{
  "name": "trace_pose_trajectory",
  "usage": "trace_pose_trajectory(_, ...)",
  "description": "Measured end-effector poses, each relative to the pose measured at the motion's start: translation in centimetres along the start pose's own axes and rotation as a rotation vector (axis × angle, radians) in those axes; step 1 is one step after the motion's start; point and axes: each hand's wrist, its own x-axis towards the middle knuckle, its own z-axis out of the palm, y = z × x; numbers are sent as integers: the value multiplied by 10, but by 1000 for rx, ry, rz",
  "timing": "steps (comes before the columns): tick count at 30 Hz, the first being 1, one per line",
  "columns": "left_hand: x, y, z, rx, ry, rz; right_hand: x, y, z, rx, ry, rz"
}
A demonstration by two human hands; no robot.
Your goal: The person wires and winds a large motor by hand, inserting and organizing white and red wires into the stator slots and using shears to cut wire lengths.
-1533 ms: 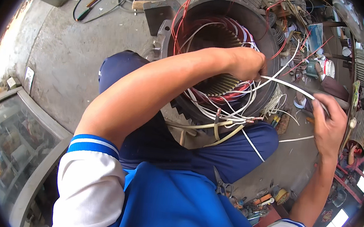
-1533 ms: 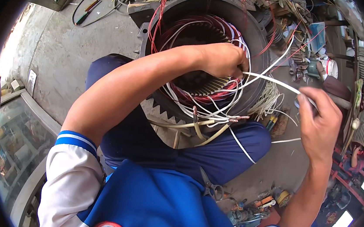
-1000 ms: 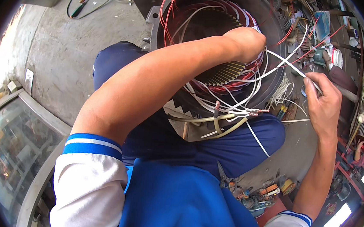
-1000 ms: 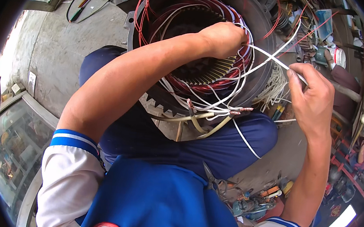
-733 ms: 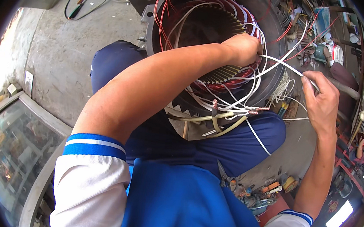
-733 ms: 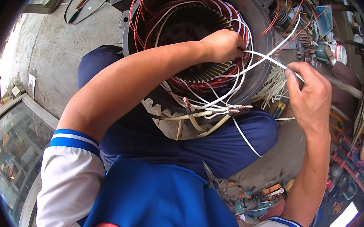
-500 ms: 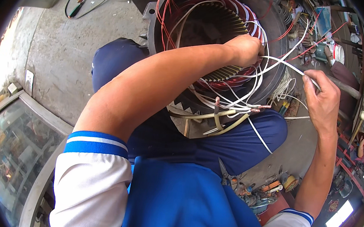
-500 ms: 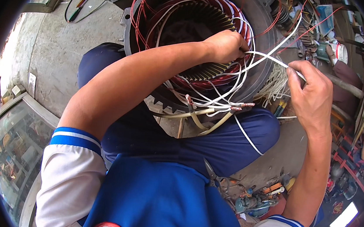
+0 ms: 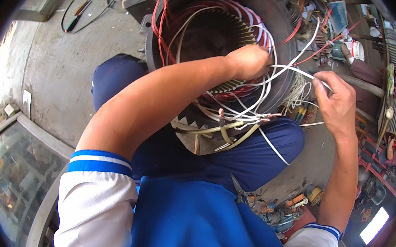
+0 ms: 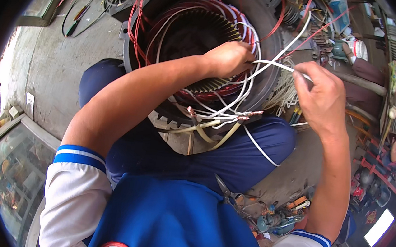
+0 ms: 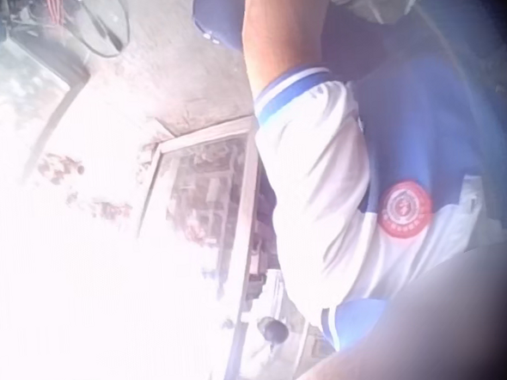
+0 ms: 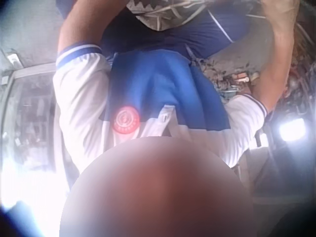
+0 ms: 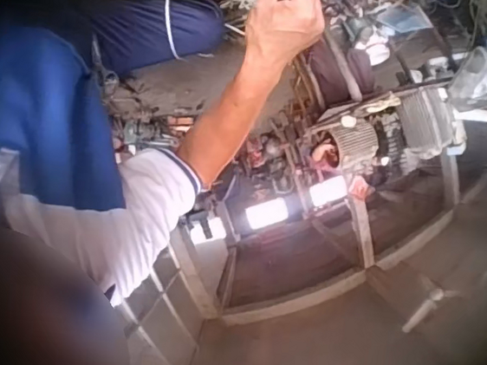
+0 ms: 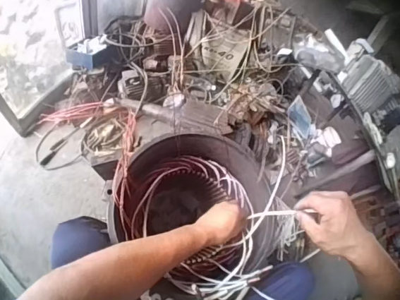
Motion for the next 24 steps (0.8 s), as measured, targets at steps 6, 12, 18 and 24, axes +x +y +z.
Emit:
trace_pose_trajectory(6, -3, 2, 0, 19, 30, 97, 11, 17, -22, 62, -87, 163)
trace_pose_trajectory(12, -8, 7, -6, 33, -30, 94, 33, 55, -87, 162, -283, 408)
trace_pose_trajectory(18, -6, 9, -5, 87, -1, 145, 44, 108, -171, 130, -193, 449)
trace_pose_trajectory(24, -7, 16, -15, 102, -104, 135, 58, 129, -199, 179, -44, 469)
